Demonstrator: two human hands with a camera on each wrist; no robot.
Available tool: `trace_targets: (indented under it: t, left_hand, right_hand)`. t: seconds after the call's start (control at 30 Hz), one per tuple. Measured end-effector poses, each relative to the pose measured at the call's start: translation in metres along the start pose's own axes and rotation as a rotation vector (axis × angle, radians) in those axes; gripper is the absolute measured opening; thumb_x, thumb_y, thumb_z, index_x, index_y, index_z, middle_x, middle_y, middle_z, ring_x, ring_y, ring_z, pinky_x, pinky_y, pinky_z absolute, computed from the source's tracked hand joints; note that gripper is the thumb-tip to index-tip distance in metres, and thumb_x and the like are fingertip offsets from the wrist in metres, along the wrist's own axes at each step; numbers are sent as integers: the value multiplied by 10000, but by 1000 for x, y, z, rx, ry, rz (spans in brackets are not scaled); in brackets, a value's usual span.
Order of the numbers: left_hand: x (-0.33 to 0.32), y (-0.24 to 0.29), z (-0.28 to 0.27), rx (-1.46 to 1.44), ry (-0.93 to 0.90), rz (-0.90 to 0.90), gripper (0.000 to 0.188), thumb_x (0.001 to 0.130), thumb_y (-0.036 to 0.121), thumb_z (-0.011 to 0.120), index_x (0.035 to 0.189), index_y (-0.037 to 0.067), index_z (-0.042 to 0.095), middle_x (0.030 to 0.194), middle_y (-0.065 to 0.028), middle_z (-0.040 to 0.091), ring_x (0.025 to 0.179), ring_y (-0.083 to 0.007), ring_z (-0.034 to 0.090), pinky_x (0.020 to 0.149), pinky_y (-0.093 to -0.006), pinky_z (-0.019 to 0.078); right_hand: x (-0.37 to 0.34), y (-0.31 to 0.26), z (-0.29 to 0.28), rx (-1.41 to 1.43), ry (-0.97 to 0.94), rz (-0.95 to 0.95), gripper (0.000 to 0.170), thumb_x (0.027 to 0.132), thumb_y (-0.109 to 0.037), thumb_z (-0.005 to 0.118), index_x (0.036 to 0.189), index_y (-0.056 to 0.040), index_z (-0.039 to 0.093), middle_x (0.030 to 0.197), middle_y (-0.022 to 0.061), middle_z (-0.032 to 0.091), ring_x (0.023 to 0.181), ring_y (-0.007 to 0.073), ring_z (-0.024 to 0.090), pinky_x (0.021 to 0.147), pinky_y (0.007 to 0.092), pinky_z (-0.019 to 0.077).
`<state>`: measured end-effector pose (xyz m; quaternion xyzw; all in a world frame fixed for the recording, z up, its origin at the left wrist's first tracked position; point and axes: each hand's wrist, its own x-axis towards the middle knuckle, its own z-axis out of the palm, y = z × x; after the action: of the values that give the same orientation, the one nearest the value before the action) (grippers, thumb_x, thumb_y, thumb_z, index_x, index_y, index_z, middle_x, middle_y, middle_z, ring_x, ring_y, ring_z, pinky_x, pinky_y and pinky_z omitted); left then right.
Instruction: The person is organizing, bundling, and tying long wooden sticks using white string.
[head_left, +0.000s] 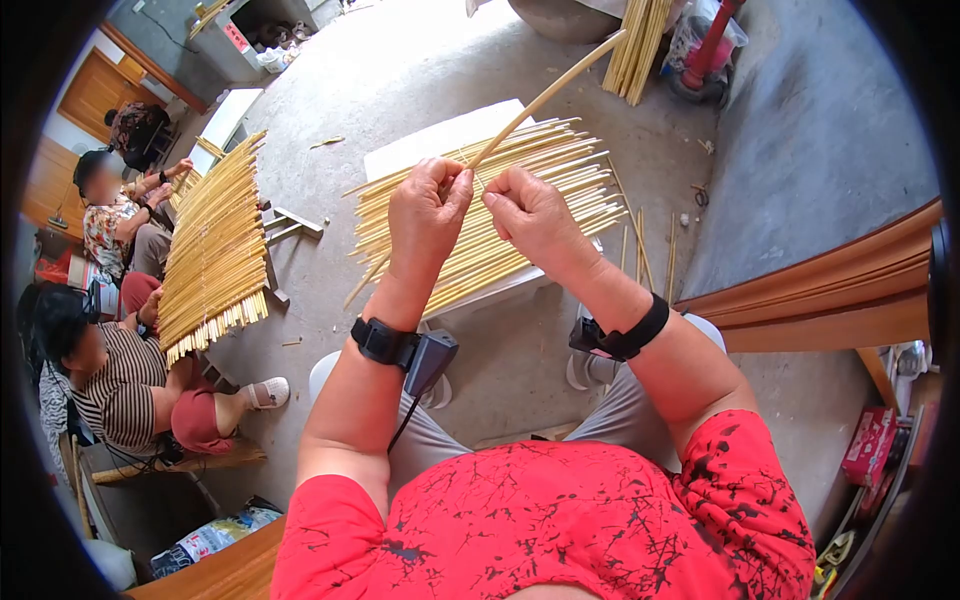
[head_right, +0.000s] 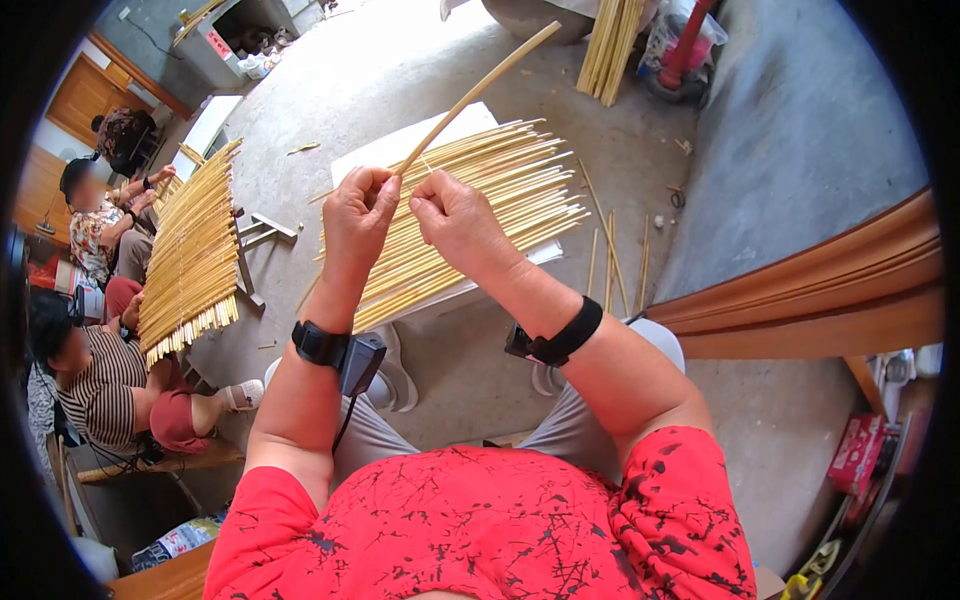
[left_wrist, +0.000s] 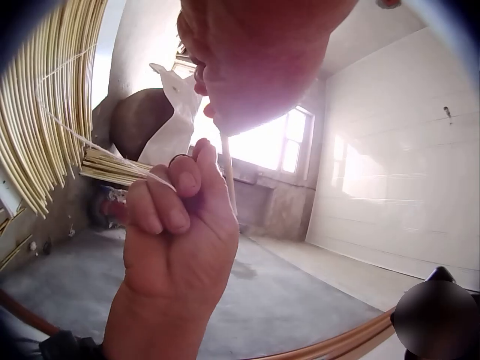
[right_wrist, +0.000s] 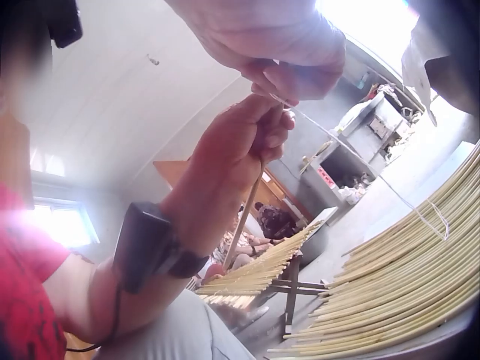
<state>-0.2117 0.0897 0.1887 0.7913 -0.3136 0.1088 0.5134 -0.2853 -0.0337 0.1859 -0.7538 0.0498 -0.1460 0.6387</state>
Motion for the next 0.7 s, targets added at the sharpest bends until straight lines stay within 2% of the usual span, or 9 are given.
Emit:
trace_targets:
  t: [0.07, 0.13, 0.23, 0.37, 0.43, 0.53, 0.57, 0.7]
  left_hand:
    - [0, 1, 0, 37, 12, 11, 96, 803, 102, 614, 785, 11, 591, 622, -16, 524, 510, -54, 430, 463, -211, 360]
    - [0, 2, -2, 141, 19, 31, 136, 785, 148, 610, 745, 20, 585, 664, -90, 572, 550, -183, 555, 502, -293, 427]
    - [8, -7, -8, 162, 124, -66, 141, 781, 155, 610, 736, 23, 588, 664, -96, 586, 547, -198, 568, 509, -301, 438]
    - [11, -4, -15, 128, 87, -78, 130, 771, 142, 614, 720, 25, 590, 643, -91, 576, 517, -178, 549, 497, -285, 429]
    - [6, -1, -12, 140, 91, 19, 123, 794, 121, 604, 727, 20, 581, 562, -14, 528, 493, -49, 441, 464, -220, 370]
    - [5, 1, -7, 121, 88, 36, 117, 776, 111, 615, 709, 25, 572, 550, -8, 515, 479, -46, 431, 454, -219, 360]
    - [5, 4, -7, 139, 60, -3, 113, 747, 113, 622, 694, 30, 564, 629, -82, 551, 516, -174, 539, 488, -279, 419]
    - [4, 6, -6, 162, 55, 16, 106, 743, 109, 623, 697, 32, 565, 630, -82, 548, 518, -181, 537, 488, -280, 419]
  right_hand:
    - [-1, -1, 1, 16, -11, 16, 110, 835, -99, 525, 772, -9, 519, 551, 41, 515, 490, 96, 501, 460, 256, 410]
    - [-1, -1, 1, 32, -23, 29, 107, 832, -93, 524, 768, -7, 520, 551, 42, 519, 486, 97, 503, 457, 255, 411]
    - [-4, -3, 2, 1, -39, 17, 108, 831, -92, 521, 768, -4, 523, 547, 41, 523, 483, 92, 506, 451, 249, 408]
    - [-6, -8, 4, 83, -19, 33, 113, 828, -97, 525, 772, 1, 523, 546, 42, 525, 488, 85, 510, 450, 239, 409]
    - [-5, -6, 3, 103, -7, 34, 113, 827, -97, 527, 772, 2, 523, 548, 41, 526, 488, 83, 511, 450, 236, 410]
    - [-3, -6, 2, 121, -25, 41, 113, 828, -93, 527, 769, 4, 521, 553, 40, 527, 486, 84, 511, 450, 233, 412]
    - [-4, -6, 2, 114, -30, 39, 112, 829, -92, 525, 768, 3, 521, 554, 38, 527, 485, 83, 509, 450, 233, 411]
    - [-3, -5, 2, 116, -34, 46, 113, 831, -91, 522, 767, 2, 521, 554, 37, 526, 482, 83, 506, 452, 232, 413]
